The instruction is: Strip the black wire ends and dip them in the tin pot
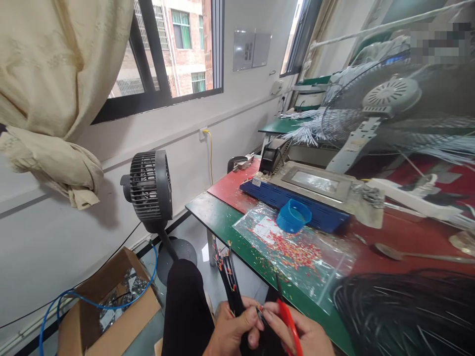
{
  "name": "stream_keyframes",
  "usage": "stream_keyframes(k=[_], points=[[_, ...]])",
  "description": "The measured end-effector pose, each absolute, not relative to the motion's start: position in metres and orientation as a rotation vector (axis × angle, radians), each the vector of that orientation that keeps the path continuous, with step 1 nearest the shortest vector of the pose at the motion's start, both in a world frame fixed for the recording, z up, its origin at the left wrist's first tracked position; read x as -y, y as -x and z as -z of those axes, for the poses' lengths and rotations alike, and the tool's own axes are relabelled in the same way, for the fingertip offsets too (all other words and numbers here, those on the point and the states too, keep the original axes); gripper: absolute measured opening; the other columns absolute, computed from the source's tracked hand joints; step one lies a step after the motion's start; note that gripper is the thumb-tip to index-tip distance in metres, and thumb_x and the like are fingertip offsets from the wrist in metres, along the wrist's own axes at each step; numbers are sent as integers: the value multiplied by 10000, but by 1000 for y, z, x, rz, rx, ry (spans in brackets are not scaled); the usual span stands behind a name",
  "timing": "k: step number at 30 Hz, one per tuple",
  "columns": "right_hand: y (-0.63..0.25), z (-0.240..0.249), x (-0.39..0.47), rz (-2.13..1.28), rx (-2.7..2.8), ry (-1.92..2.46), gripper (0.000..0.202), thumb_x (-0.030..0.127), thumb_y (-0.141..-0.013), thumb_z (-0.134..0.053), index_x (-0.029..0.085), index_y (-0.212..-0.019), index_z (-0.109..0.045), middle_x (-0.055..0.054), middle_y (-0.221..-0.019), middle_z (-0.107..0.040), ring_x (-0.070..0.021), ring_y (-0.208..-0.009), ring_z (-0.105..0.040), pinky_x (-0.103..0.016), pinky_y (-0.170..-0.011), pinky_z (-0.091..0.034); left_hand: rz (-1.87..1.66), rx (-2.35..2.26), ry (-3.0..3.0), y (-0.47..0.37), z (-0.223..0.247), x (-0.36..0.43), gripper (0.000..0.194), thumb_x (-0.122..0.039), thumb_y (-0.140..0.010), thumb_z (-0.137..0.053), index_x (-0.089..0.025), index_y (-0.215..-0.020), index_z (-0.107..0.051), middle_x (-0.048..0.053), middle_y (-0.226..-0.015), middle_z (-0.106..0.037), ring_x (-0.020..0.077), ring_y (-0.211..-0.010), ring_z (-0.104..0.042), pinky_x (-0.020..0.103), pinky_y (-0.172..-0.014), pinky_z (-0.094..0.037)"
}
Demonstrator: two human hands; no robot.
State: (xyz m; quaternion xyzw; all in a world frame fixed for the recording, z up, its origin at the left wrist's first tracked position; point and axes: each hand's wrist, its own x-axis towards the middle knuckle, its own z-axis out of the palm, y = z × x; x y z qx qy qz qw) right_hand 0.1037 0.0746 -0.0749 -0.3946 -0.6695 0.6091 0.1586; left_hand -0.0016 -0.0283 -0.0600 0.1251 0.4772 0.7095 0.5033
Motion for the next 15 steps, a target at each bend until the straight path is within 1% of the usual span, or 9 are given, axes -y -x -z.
stream_keyframes(k=[2,4,7,9,11,13,15], points=[[-103,74,-77,-1673,1892,1110,401,557,-579,-705,203,-756,-771,-25,-619,-702,-174,-558,-614,-212,-544,-493,-1716,-1158,-290,1,60,28,321,-420,-659,-690,-101,-670,-652,-47,-412,-479,22,-336,-358,225,-422,-211],[-102,71,-78,-1686,1893,1088,397,541,-572,-718,210,-784,-779,-41,-688,-734,-206,-641,-655,-225,-621,-519,-1721,-1166,-274,0,62,27,353,-438,-631,-706,-96,-710,-668,-40,-437,-500,20,-327,-357,226,-410,-204],[-100,70,-78,-1715,1906,1066,397,541,-592,-713,207,-796,-780,-43,-690,-738,-206,-631,-657,-224,-605,-519,-1712,-1178,-294,-1,65,27,376,-463,-629,-696,-89,-639,-659,-49,-380,-454,24,-314,-333,234,-409,-187],[-100,69,-78,-1731,1931,1067,419,558,-605,-698,198,-806,-778,-35,-613,-715,-189,-546,-628,-223,-527,-501,-1701,-1183,-312,-1,66,28,372,-460,-655,-674,-98,-579,-632,-60,-337,-407,29,-315,-318,241,-424,-181],[-100,66,-78,-1739,1952,1065,437,576,-607,-688,195,-799,-777,-28,-549,-688,-182,-493,-605,-228,-483,-487,-1690,-1185,-319,-1,66,28,364,-456,-670,-661,-107,-574,-621,-60,-333,-408,32,-320,-317,247,-433,-181],[-100,63,-78,-1707,1962,1042,404,567,-596,-700,206,-760,-777,-34,-589,-703,-202,-549,-634,-236,-539,-510,-1681,-1193,-330,-1,65,28,379,-475,-668,-655,-111,-572,-617,-58,-329,-410,36,-317,-318,252,-434,-183],[-101,59,-77,-1624,1963,1012,338,538,-592,-718,224,-707,-772,-43,-683,-729,-221,-648,-661,-237,-637,-526,-1681,-1214,-331,-1,65,27,390,-484,-666,-654,-110,-566,-615,-58,-327,-407,36,-317,-319,253,-436,-185]])
